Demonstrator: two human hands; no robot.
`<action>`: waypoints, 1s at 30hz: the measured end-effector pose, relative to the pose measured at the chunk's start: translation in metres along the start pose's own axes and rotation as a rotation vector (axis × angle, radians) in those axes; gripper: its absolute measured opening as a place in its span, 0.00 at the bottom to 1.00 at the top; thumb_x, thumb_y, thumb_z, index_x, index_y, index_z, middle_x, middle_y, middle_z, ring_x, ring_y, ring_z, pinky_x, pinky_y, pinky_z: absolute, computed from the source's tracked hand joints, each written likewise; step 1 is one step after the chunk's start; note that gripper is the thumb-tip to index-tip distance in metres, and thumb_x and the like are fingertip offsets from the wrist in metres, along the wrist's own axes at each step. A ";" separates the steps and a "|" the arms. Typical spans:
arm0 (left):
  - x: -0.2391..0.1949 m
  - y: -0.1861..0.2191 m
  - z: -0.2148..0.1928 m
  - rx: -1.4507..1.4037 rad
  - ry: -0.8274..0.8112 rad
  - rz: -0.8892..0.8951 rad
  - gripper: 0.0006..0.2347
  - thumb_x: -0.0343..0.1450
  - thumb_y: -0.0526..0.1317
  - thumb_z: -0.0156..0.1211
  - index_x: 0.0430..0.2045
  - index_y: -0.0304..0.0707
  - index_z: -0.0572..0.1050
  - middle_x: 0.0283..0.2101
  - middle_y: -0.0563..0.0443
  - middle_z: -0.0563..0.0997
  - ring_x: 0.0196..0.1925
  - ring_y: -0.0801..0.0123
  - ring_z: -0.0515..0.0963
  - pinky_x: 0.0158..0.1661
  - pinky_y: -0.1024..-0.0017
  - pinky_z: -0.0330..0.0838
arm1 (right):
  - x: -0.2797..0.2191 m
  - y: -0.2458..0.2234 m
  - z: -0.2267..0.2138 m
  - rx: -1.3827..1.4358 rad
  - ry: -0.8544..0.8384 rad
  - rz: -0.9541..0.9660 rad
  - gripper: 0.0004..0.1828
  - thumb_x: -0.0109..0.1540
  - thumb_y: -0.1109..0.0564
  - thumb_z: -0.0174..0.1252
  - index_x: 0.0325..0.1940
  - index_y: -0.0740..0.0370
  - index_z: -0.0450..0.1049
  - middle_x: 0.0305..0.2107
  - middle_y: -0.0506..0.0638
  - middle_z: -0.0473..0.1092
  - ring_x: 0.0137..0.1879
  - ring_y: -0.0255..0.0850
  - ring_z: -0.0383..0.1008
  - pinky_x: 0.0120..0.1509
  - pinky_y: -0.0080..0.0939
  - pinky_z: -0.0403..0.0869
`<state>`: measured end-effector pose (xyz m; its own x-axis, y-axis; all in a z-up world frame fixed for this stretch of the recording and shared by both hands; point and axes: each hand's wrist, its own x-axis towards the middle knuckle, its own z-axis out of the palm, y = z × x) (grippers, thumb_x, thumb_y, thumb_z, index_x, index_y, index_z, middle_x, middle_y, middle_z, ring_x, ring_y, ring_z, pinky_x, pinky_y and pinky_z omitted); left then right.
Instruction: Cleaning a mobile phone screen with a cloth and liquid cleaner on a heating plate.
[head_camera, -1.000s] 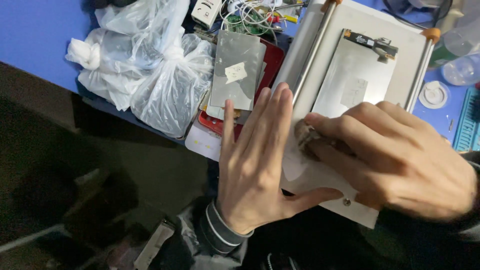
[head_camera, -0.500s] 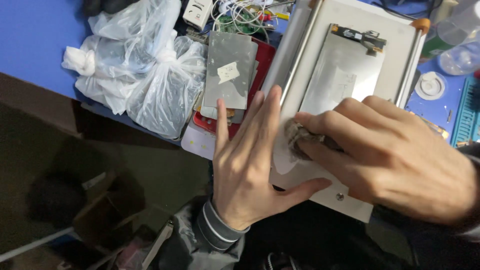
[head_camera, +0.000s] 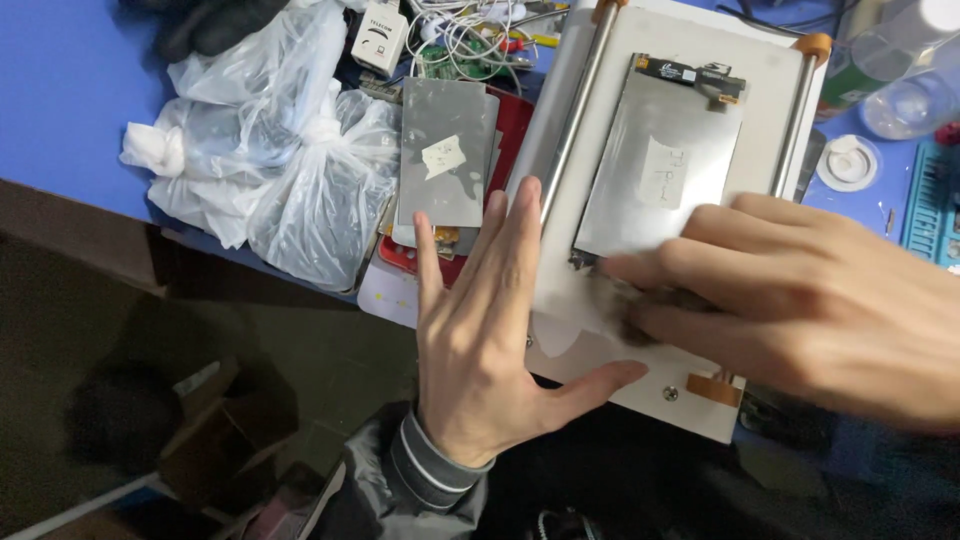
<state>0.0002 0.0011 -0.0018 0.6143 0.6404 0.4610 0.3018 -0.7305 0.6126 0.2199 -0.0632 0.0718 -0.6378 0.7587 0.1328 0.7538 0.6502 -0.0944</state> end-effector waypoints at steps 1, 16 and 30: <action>0.000 -0.001 0.001 -0.012 0.004 0.005 0.46 0.62 0.63 0.64 0.68 0.26 0.55 0.73 0.31 0.63 0.76 0.35 0.70 0.76 0.23 0.33 | -0.004 -0.004 -0.004 0.033 0.020 0.078 0.15 0.51 0.56 0.63 0.41 0.58 0.81 0.51 0.51 0.73 0.35 0.41 0.71 0.35 0.44 0.73; 0.000 -0.006 0.003 0.006 0.000 0.038 0.44 0.65 0.63 0.56 0.68 0.24 0.55 0.73 0.29 0.64 0.76 0.32 0.70 0.74 0.19 0.32 | -0.053 -0.015 0.008 -0.023 -0.066 0.417 0.12 0.51 0.50 0.63 0.39 0.46 0.82 0.35 0.40 0.76 0.31 0.37 0.74 0.38 0.45 0.72; 0.000 -0.001 -0.003 -0.019 -0.016 0.024 0.43 0.65 0.62 0.59 0.68 0.25 0.56 0.73 0.31 0.63 0.77 0.35 0.67 0.76 0.23 0.31 | 0.001 -0.010 -0.001 -0.322 0.041 0.071 0.17 0.53 0.54 0.60 0.46 0.56 0.80 0.58 0.54 0.73 0.37 0.41 0.69 0.32 0.41 0.66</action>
<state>-0.0026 0.0024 -0.0005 0.6331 0.6188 0.4651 0.2732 -0.7408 0.6137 0.2120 -0.0683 0.0743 -0.5796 0.7954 0.1773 0.8118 0.5445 0.2112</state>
